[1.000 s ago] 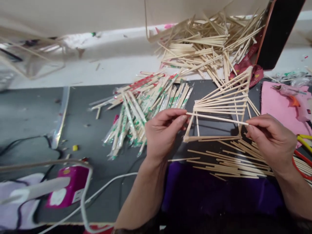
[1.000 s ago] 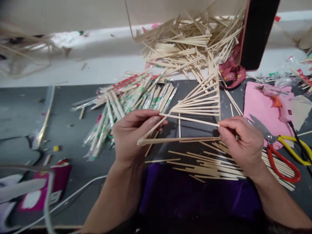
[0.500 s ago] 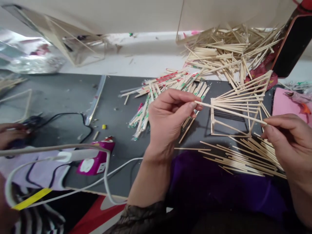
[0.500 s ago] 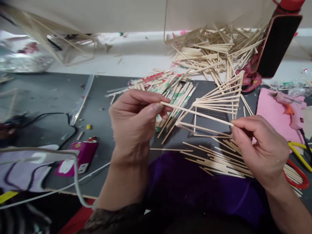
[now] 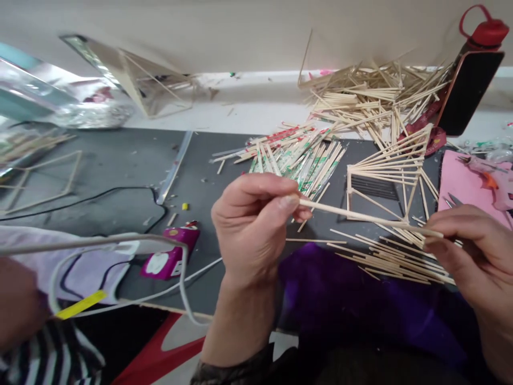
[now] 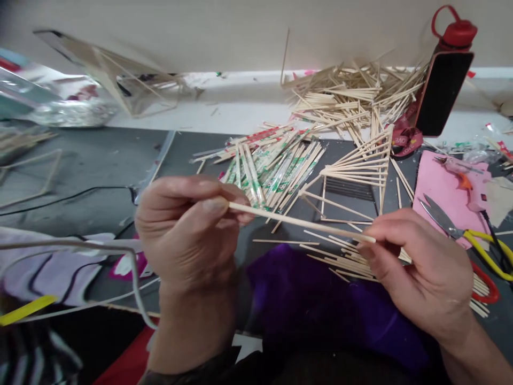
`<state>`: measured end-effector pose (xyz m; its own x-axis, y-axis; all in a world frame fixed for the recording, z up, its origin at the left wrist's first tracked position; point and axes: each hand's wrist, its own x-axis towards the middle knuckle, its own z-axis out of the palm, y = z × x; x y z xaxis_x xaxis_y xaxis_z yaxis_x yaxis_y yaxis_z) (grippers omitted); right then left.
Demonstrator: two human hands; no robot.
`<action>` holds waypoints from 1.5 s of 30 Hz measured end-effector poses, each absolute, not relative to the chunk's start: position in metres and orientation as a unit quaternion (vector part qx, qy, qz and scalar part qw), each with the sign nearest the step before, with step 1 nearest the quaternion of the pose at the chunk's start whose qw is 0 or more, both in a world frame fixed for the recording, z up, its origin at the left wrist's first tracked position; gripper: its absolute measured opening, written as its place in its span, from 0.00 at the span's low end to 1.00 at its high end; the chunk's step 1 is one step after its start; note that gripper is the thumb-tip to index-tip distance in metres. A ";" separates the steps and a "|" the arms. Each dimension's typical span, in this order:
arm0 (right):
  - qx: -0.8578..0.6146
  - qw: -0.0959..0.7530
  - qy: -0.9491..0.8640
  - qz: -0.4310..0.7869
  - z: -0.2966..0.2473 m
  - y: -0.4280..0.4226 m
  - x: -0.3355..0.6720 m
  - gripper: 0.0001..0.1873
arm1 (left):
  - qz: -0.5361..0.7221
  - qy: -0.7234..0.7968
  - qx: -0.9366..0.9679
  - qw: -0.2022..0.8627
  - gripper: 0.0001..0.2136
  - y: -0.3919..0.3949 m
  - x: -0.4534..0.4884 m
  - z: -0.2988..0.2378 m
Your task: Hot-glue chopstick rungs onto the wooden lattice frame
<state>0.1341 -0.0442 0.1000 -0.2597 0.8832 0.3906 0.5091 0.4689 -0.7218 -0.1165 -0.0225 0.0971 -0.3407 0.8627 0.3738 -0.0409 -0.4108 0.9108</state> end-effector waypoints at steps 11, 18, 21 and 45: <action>-0.388 0.306 -0.839 0.229 0.084 -0.049 0.146 0.05 | 0.573 0.573 0.480 0.337 0.09 -0.049 -0.127 0.063; -0.389 0.238 -0.853 0.252 0.063 -0.055 0.188 0.07 | 0.008 0.782 0.616 0.091 0.13 -0.041 -0.141 0.033; -0.422 0.207 -0.845 0.255 0.054 -0.062 0.208 0.06 | -0.052 0.784 0.613 0.085 0.14 -0.039 -0.140 0.030; -0.431 0.298 -0.774 0.356 0.068 -0.071 0.160 0.09 | 0.361 0.510 0.264 0.734 0.17 -0.122 -0.110 0.058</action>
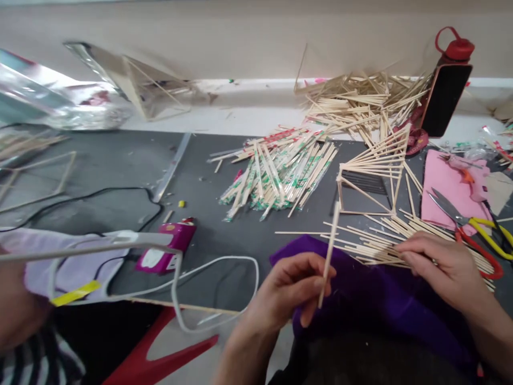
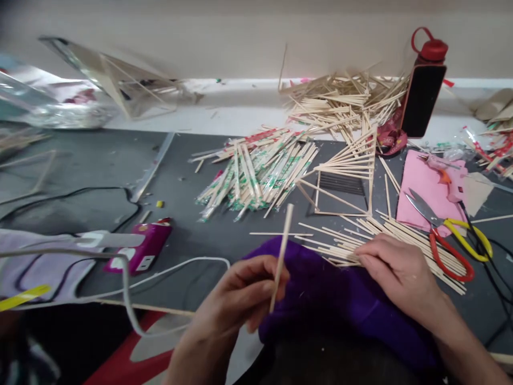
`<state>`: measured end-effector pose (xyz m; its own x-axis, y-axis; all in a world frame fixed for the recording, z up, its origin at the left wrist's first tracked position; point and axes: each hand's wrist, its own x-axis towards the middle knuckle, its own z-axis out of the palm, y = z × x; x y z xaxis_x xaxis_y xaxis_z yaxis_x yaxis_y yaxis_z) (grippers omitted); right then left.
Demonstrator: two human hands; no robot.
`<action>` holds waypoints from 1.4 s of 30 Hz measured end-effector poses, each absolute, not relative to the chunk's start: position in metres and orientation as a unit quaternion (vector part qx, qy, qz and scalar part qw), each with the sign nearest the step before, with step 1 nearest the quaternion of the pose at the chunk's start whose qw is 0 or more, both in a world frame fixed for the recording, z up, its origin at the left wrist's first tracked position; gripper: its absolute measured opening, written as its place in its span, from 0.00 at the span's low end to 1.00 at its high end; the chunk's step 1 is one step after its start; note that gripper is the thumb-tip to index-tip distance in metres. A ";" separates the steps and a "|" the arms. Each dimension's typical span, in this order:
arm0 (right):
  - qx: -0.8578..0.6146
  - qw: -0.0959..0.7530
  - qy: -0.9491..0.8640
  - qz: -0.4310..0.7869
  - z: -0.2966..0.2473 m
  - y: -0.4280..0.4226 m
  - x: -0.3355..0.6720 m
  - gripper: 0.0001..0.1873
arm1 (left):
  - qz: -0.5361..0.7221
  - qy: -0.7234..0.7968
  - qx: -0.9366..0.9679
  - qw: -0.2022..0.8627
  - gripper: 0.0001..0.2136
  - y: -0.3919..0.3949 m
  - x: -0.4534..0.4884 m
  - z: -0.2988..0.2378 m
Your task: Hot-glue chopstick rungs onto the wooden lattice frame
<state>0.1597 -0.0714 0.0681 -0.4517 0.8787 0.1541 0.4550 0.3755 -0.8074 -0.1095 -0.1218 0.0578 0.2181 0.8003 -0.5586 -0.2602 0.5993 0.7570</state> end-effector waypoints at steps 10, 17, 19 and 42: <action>-0.474 0.403 -0.510 0.594 0.068 -0.059 0.139 0.08 | 0.247 0.502 0.356 0.748 0.09 -0.113 -0.069 0.053; -0.483 0.366 -0.610 0.510 0.067 -0.062 0.154 0.10 | 0.233 0.522 0.396 0.719 0.08 -0.108 -0.061 0.058; -0.483 0.368 -0.679 0.412 0.066 -0.064 0.154 0.11 | 0.230 0.531 0.403 0.709 0.07 -0.111 -0.058 0.059; -0.413 0.299 -0.807 0.296 0.062 -0.082 0.150 0.10 | 0.168 0.424 0.388 0.801 0.06 -0.123 -0.056 0.045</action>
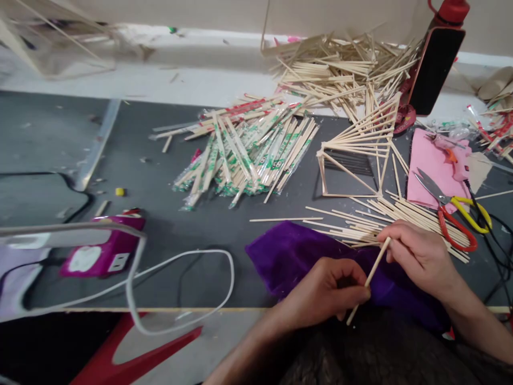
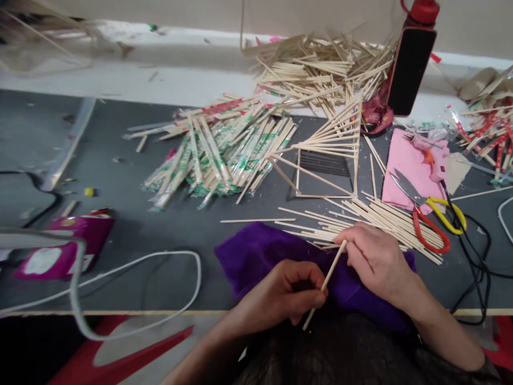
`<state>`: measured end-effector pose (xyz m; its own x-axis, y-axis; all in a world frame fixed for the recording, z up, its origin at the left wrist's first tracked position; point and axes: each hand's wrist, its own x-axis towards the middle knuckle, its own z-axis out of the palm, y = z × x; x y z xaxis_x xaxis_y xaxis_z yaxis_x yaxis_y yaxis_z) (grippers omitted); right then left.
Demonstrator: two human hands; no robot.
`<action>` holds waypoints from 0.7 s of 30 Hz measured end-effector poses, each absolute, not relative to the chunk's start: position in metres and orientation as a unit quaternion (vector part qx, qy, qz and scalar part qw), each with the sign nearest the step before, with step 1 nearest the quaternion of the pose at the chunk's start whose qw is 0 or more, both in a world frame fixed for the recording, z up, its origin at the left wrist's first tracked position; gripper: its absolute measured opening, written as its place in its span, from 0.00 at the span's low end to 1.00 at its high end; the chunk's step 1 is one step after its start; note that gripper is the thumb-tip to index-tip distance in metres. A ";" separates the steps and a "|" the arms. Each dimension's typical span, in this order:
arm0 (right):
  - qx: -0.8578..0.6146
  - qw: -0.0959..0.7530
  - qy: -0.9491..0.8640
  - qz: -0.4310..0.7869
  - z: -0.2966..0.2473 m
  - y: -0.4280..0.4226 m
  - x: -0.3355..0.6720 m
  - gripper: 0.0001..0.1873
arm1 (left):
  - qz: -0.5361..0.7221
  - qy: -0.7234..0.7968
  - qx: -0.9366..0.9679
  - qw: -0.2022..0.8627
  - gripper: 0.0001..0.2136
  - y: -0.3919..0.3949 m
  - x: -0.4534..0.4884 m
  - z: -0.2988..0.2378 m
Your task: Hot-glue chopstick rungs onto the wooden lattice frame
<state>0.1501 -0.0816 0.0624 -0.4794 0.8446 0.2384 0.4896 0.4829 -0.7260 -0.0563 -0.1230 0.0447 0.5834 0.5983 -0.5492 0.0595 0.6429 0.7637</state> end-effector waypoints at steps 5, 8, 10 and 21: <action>-0.428 0.237 -0.814 0.312 0.043 -0.081 0.157 0.06 | 0.294 0.448 0.612 0.582 0.05 -0.119 -0.069 0.046; -0.449 0.135 -0.848 0.245 0.028 -0.086 0.164 0.06 | 0.348 0.468 0.732 0.352 0.03 -0.118 -0.074 0.034; -0.474 0.087 -0.853 0.200 0.023 -0.090 0.168 0.06 | 0.338 0.472 0.763 0.285 0.03 -0.120 -0.074 0.025; -0.504 0.022 -0.859 0.082 0.032 -0.082 0.181 0.10 | 0.363 0.496 0.757 0.222 0.04 -0.133 -0.073 0.006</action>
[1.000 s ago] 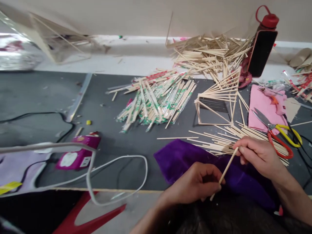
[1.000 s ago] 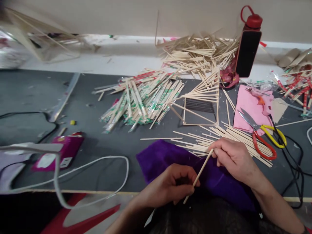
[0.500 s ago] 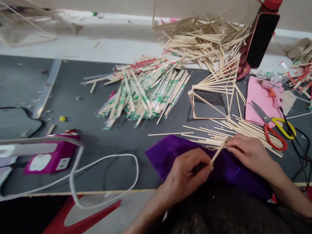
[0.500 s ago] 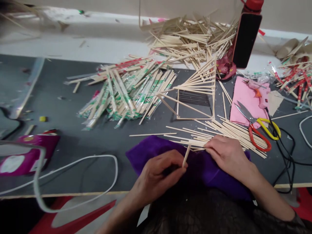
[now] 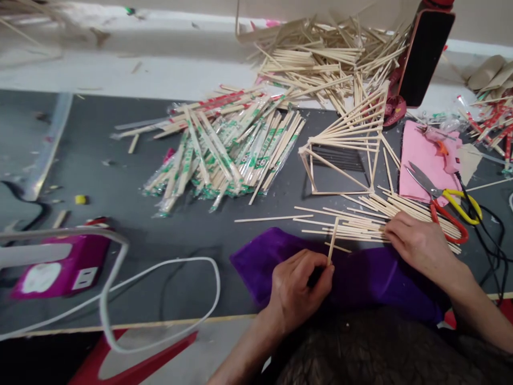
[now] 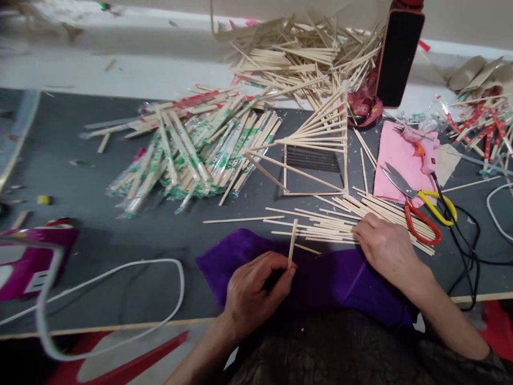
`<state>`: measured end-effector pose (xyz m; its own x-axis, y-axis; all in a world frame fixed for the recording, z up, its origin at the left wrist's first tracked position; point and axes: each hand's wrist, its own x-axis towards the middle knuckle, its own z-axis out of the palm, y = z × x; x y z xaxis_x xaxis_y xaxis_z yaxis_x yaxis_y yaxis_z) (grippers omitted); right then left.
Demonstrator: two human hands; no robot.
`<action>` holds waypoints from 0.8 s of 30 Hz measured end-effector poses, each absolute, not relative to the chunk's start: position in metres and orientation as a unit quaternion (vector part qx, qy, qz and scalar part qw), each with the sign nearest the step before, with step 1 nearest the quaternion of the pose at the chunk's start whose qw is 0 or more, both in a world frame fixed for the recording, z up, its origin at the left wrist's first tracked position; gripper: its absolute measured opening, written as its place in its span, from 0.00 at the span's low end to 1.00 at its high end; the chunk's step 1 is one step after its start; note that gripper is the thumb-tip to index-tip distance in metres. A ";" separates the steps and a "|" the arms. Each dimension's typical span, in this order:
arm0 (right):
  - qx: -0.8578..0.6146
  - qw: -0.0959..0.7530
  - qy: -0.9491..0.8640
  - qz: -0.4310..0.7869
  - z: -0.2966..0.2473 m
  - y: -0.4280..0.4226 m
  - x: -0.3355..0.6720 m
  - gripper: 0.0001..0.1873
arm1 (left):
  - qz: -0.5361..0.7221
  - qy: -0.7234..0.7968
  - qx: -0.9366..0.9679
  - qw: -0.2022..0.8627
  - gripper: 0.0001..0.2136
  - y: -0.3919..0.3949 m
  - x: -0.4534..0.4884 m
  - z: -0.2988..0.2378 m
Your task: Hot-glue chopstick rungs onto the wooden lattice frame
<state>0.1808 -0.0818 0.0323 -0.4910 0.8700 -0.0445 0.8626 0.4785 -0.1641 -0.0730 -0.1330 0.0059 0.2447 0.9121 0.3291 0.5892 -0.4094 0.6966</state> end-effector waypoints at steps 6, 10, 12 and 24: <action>-0.553 0.089 -0.827 0.043 0.031 -0.080 0.177 0.05 | 0.376 0.502 0.742 0.236 0.04 -0.132 -0.075 0.006; -0.506 0.080 -0.852 0.110 0.032 -0.084 0.170 0.08 | 0.374 0.505 0.738 0.247 0.03 -0.131 -0.075 0.009; -0.484 0.042 -0.864 0.130 0.032 -0.086 0.169 0.08 | 0.372 0.506 0.737 0.250 0.04 -0.131 -0.075 0.009; -0.467 0.027 -0.874 0.135 0.029 -0.091 0.169 0.08 | 0.376 0.500 0.737 0.258 0.03 -0.133 -0.075 0.011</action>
